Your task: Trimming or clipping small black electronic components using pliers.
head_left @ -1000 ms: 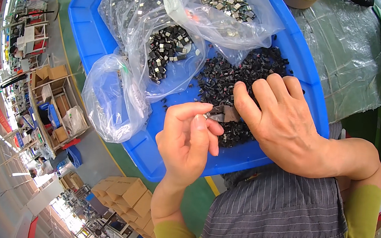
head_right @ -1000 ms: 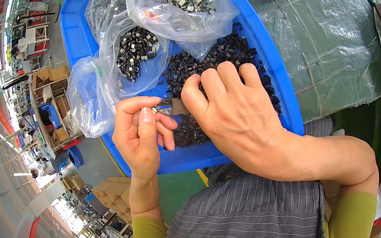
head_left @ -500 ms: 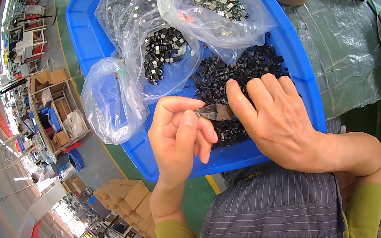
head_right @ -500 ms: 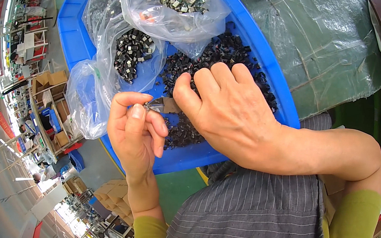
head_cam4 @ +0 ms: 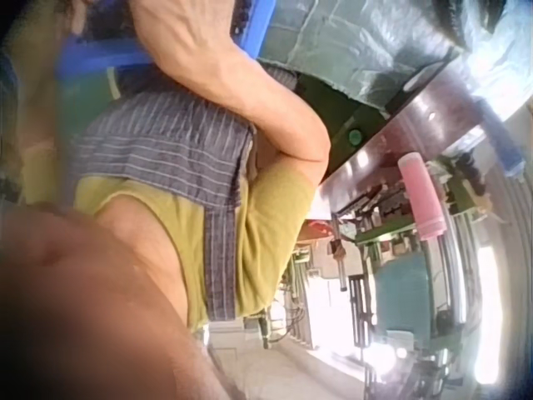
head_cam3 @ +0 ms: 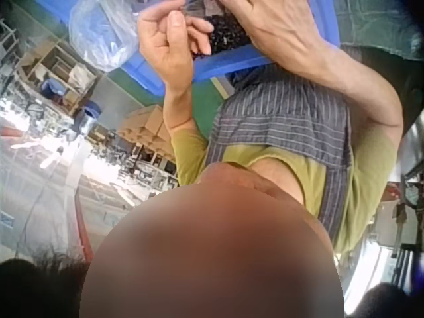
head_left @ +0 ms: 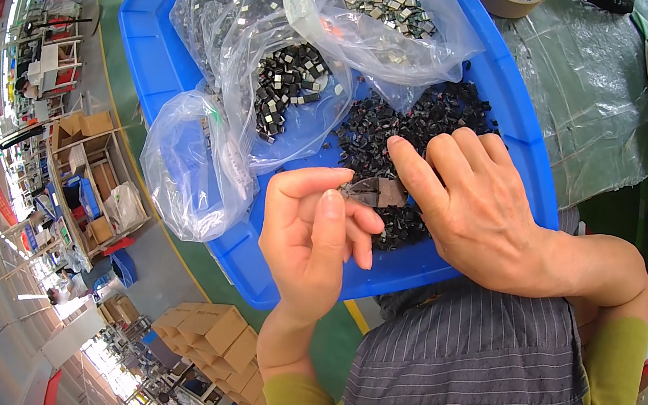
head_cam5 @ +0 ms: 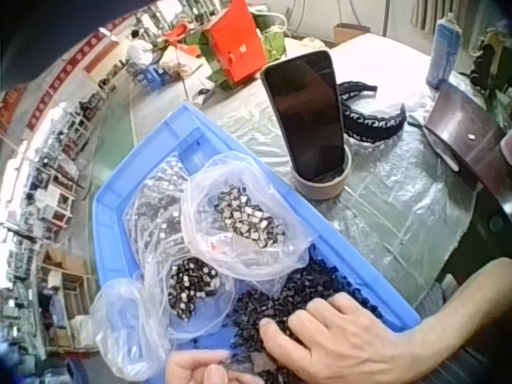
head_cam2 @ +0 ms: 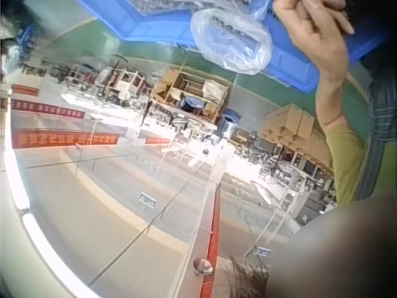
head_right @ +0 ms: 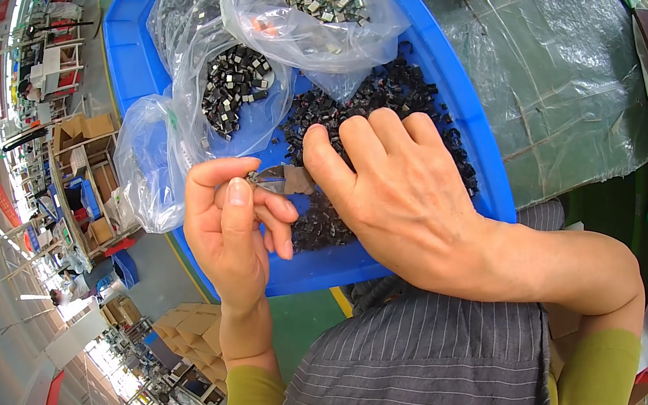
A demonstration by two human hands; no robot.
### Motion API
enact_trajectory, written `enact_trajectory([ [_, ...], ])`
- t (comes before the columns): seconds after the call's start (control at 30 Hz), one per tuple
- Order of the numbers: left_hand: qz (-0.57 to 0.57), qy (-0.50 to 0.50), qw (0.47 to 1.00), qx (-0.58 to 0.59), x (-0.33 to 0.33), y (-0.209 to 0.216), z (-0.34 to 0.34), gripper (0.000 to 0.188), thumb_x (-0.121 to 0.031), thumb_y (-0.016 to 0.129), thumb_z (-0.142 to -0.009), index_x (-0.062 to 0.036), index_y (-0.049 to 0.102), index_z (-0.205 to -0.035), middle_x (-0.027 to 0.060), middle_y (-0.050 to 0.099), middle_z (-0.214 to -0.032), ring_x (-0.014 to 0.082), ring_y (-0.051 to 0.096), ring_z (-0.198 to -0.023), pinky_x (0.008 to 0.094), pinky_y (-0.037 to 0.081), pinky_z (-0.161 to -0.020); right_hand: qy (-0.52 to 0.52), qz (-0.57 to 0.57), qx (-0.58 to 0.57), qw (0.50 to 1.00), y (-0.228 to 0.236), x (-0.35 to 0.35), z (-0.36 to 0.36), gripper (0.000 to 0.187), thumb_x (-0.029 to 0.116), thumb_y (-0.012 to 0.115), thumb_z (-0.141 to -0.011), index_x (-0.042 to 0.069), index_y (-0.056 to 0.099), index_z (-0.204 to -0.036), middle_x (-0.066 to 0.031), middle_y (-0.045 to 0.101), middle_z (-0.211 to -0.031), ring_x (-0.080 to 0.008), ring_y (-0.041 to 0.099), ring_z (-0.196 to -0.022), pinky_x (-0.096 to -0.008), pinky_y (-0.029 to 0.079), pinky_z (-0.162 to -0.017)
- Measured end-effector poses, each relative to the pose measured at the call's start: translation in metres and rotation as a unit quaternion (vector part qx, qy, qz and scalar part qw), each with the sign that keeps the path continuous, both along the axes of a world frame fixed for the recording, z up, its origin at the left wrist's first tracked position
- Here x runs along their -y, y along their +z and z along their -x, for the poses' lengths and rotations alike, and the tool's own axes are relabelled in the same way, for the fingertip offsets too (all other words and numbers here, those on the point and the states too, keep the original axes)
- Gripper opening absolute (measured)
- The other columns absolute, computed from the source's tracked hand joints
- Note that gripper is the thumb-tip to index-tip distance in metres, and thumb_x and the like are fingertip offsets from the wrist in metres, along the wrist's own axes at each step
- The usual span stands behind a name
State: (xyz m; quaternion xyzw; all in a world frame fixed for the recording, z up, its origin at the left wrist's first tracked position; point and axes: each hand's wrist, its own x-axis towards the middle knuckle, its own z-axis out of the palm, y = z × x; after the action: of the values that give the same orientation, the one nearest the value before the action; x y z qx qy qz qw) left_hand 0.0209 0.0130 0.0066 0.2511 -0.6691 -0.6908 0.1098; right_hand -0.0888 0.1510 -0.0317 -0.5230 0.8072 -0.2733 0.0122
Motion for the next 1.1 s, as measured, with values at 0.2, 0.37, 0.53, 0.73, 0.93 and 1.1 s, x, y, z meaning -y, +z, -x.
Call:
enact_trajectory([
  [0.2,0.059,0.019,0.998,-0.002,-0.007,-0.005,0.002,0.018,-0.01,0.043,-0.098,0.0016,0.045,-0.111,0.0132,0.06,-0.072,0.0109,0.054,-0.048,0.02,0.041,-0.045,0.007,0.008,0.051,0.999,0.002,-0.002,0.0,0.053,0.005,0.062,-0.067,-0.001,0.051,-0.12,-0.0087,0.046,-0.082,-0.025,0.047,-0.074,-0.0362,0.035,-0.065],
  [0.37,0.112,0.008,0.994,-0.007,-0.006,-0.01,0.002,0.019,-0.014,0.042,-0.099,0.0002,0.046,-0.11,0.0161,0.063,-0.068,0.0101,0.052,-0.042,0.0173,0.036,-0.04,-0.008,-0.005,0.01,1.0,0.002,0.0,0.002,0.032,0.012,0.058,-0.072,0.002,0.055,-0.102,-0.0066,0.049,-0.08,-0.0219,0.049,-0.076,-0.0336,0.037,-0.065],
  [0.53,0.167,-0.002,0.985,-0.036,-0.005,-0.015,-0.001,0.019,-0.014,0.043,-0.098,0.0004,0.045,-0.109,0.0148,0.062,-0.067,0.0118,0.056,-0.046,0.0176,0.037,-0.041,-0.001,-0.013,0.013,1.0,0.005,0.0,0.001,0.031,0.012,0.058,-0.072,0.002,0.054,-0.101,-0.0072,0.049,-0.08,-0.0221,0.049,-0.076,-0.0335,0.037,-0.066],
  [0.73,0.204,0.014,0.977,-0.064,-0.01,-0.017,0.0,0.02,-0.014,0.042,-0.098,0.0004,0.043,-0.111,0.0146,0.06,-0.069,0.0131,0.057,-0.047,0.0186,0.039,-0.042,0.002,0.001,0.043,0.999,0.004,-0.001,0.001,0.042,0.008,0.056,-0.073,-0.002,0.052,-0.114,-0.0092,0.046,-0.083,-0.025,0.047,-0.076,-0.0361,0.036,-0.067],
  [0.93,0.192,-0.002,0.98,-0.06,-0.007,-0.02,-0.002,0.02,-0.014,0.042,-0.098,0.0011,0.043,-0.111,0.0153,0.061,-0.069,0.0123,0.057,-0.047,0.0181,0.039,-0.043,0.001,-0.003,0.018,1.0,0.003,-0.001,0.001,0.043,0.009,0.056,-0.073,-0.002,0.051,-0.115,-0.0091,0.045,-0.082,-0.0247,0.047,-0.075,-0.0361,0.036,-0.067],
  [1.1,0.194,-0.023,0.98,-0.04,-0.005,-0.02,-0.002,0.019,-0.013,0.043,-0.097,0.0013,0.044,-0.11,0.0164,0.062,-0.069,0.0121,0.056,-0.047,0.0175,0.038,-0.042,0.004,-0.035,-0.025,0.999,0.002,-0.001,0.002,0.045,0.011,0.056,-0.074,-0.003,0.051,-0.116,-0.0087,0.045,-0.082,-0.0238,0.047,-0.074,-0.0357,0.036,-0.066],
])
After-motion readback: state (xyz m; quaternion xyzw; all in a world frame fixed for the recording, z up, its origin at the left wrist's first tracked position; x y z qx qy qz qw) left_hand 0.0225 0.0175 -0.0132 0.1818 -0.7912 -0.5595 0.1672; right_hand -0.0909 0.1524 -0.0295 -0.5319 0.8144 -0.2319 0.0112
